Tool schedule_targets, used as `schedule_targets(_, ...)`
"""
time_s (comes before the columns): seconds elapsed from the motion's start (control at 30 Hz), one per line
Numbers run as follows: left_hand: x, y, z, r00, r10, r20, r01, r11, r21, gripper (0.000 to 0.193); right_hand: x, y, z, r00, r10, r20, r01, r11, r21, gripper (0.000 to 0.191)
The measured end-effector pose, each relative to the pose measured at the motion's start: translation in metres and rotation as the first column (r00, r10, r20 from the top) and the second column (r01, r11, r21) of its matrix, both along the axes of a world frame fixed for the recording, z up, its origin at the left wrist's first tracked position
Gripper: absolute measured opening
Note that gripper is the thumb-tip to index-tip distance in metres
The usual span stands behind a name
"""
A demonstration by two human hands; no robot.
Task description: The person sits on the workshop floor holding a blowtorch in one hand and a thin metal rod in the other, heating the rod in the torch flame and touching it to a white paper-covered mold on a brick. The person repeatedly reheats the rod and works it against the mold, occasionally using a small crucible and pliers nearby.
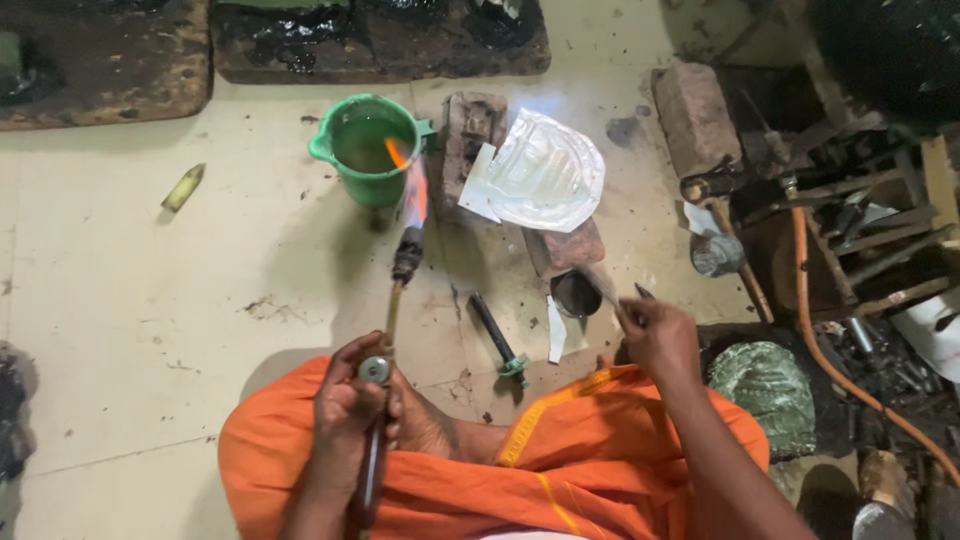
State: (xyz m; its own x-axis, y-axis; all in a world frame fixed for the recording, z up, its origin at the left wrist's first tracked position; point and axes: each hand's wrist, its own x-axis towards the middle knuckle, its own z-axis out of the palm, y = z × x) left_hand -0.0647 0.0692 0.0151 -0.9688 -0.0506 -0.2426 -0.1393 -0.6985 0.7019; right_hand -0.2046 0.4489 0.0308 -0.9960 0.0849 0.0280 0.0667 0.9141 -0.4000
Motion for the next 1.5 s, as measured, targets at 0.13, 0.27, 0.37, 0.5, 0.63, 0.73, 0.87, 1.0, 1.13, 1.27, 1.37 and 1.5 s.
schedule_targets(0.13, -0.001, 0.015, -0.005, 1.000, -0.009, -0.030, 0.007, 0.999, -0.049, 0.073, -0.030, -0.048, 0.006, 0.999, 0.050, -0.009, -0.050, 0.998, -0.032, 0.024)
schedule_targets(0.27, -0.002, 0.007, -0.018, 0.999, 0.019, 0.030, -0.019, 1.000, 0.010, 0.075, -0.060, -0.099, -0.006, 0.961, 0.160, -0.225, -0.168, 0.986, -0.020, 0.025)
schedule_targets(0.37, -0.002, -0.002, -0.028, 1.000, -0.018, 0.013, 0.017, 0.995, 0.093, 0.073, -0.077, -0.120, -0.016, 0.972, 0.157, -0.175, -0.154, 0.988, 0.030, 0.020)
schedule_targets(0.5, -0.005, -0.007, -0.035, 0.998, -0.031, 0.045, 0.030, 0.999, 0.022, 0.073, -0.090, -0.131, -0.026, 0.965, 0.193, -0.177, -0.186, 0.981, 0.053, 0.016)
schedule_targets(0.63, -0.007, -0.010, -0.035, 0.998, -0.038, 0.040, 0.037, 0.999, 0.036, 0.073, -0.091, -0.136, -0.030, 0.963, 0.200, -0.183, -0.200, 0.980, 0.018, 0.015)
schedule_targets(0.73, -0.007, -0.012, -0.031, 0.998, -0.047, 0.040, 0.046, 0.998, 0.030, 0.073, -0.089, -0.138, -0.027, 0.973, 0.197, -0.118, -0.198, 0.980, 0.008, 0.015)
schedule_targets(0.87, -0.008, -0.012, -0.028, 0.998, -0.054, 0.037, 0.052, 0.998, 0.042, 0.075, -0.088, -0.142, -0.025, 0.963, 0.223, -0.154, -0.221, 0.975, 0.031, 0.016)
schedule_targets(1.0, -0.008, -0.012, -0.028, 0.998, -0.052, 0.047, 0.050, 0.998, 0.048, 0.075, -0.086, -0.144, -0.026, 0.954, 0.238, -0.180, -0.238, 0.971, 0.024, 0.019)
schedule_targets(1.13, -0.007, -0.012, -0.029, 0.999, -0.038, 0.009, 0.038, 0.999, 0.031, 0.075, -0.084, -0.142, -0.024, 0.966, 0.218, -0.142, -0.213, 0.976, 0.048, 0.017)
schedule_targets(1.27, -0.007, -0.011, -0.029, 0.998, -0.040, 0.043, 0.038, 0.998, 0.057, 0.074, -0.078, -0.139, -0.021, 0.971, 0.200, -0.130, -0.200, 0.980, 0.007, 0.016)
schedule_targets(1.37, -0.007, -0.011, -0.028, 0.999, -0.039, 0.038, 0.038, 0.999, 0.035, 0.073, -0.076, -0.137, -0.021, 0.961, 0.215, -0.175, -0.217, 0.976, 0.006, 0.022)
schedule_targets(1.5, -0.007, -0.012, -0.027, 0.998, -0.039, 0.040, 0.037, 0.998, 0.042, 0.072, -0.078, -0.137, -0.022, 0.934, 0.251, -0.255, -0.246, 0.968, 0.053, 0.029)
